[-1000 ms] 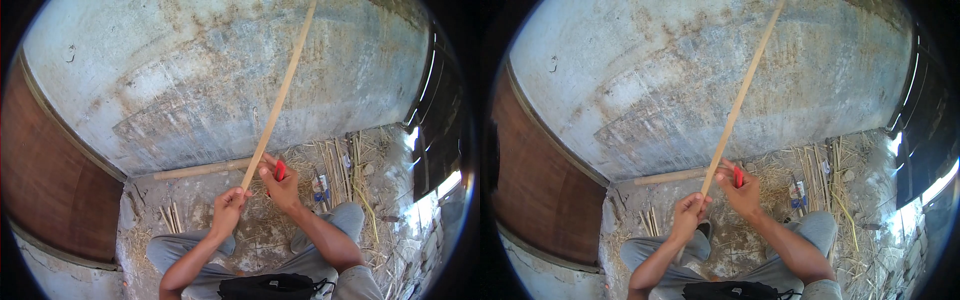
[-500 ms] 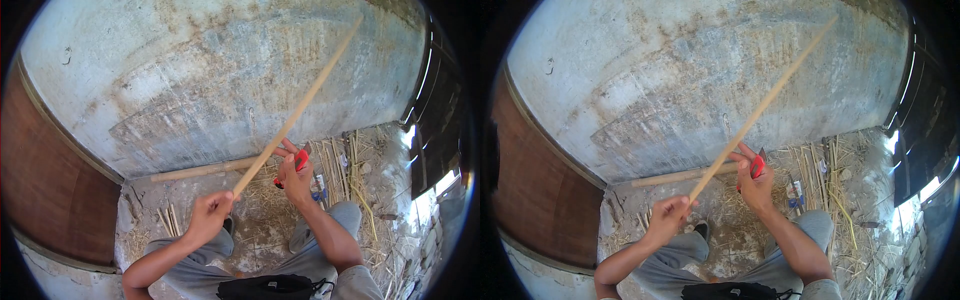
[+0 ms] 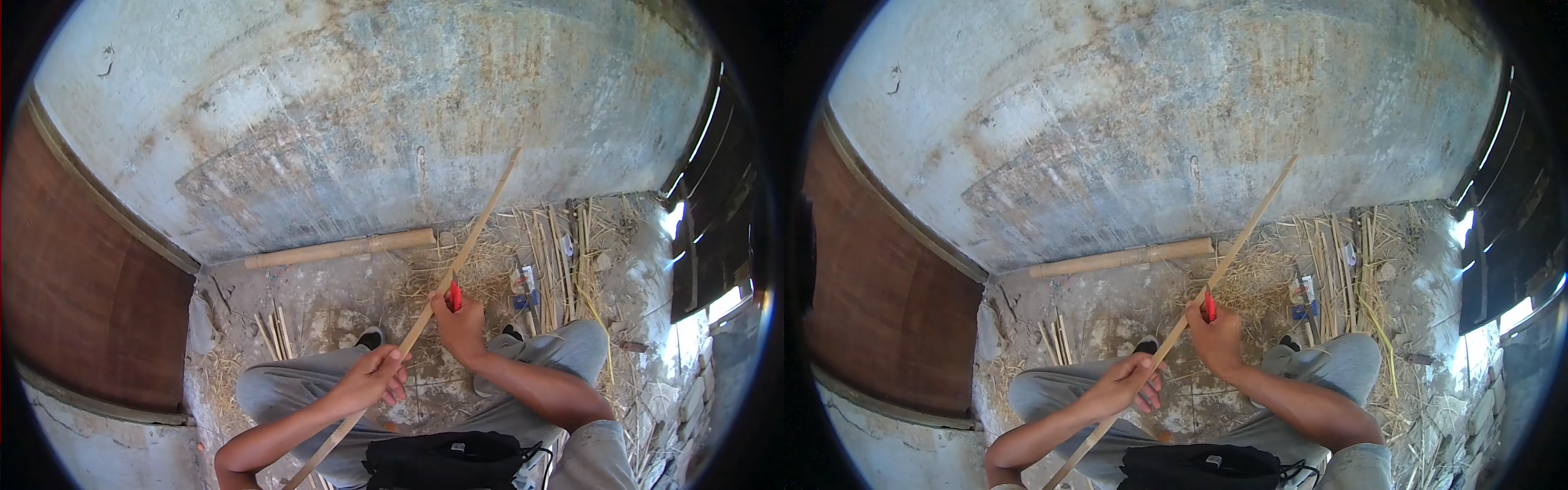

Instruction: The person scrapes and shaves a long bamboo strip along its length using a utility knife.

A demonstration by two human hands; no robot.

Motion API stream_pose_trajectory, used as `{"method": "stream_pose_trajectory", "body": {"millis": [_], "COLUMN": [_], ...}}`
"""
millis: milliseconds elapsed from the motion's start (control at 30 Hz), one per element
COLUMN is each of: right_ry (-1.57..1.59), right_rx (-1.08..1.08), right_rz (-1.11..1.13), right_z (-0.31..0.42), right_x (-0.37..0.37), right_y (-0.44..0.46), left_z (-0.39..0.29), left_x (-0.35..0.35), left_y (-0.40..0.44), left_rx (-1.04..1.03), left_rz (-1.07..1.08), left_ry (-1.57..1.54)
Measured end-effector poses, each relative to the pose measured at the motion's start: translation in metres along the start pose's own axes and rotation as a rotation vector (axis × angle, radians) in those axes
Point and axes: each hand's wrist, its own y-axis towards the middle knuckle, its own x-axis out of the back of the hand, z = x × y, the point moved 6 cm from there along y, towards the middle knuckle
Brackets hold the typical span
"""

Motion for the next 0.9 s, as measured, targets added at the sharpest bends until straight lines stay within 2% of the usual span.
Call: {"method": "stream_pose_trajectory", "body": {"millis": [100,167,200,267,333,400,467,533,633,900], "right_ry": [-0.149,-0.200,-0.202,-0.204,-0.581,-0.600,-0.612,-0.604,-0.619,-0.734], "right_rx": [-0.041,-0.067,0.000,0.061,0.050,0.109,0.166,0.307,0.376,0.300], "right_rz": [0.019,0.044,0.111,0.179,0.464,0.480,0.500,0.569,0.600,0.679], "right_z": [-0.011,-0.014,-0.008,0.003,0.011,0.011,0.014,0.028,0.034,0.042], "right_x": [-0.004,-0.007,-0.011,-0.013,-0.021,-0.018,-0.020,-0.025,-0.027,-0.022], "right_y": [0.001,0.003,0.003,0.002,-0.006,-0.020,-0.032,-0.041,-0.049,-0.062], "left_z": [0.003,0.010,0.014,0.031,0.032,0.033,0.033,0.034,0.037,0.048], "left_x": [0.001,0.008,0.015,0.026,0.024,0.022,0.019,0.020,0.018,0.010], "left_y": [0.017,0.026,0.030,0.034,0.032,0.030,0.027,0.024,0.018,0.008], "left_rx": [-0.040,0.027,0.027,0.169,0.176,0.181,0.194,0.194,0.183,0.165], "left_rz": [-0.019,-0.067,-0.065,0.015,-0.022,-0.059,0.018,0.018,0.011,-0.016], "left_ry": [0.097,-0.070,-0.074,-0.453,-0.462,-0.472,-0.550,-0.557,-0.564,-0.620]}}
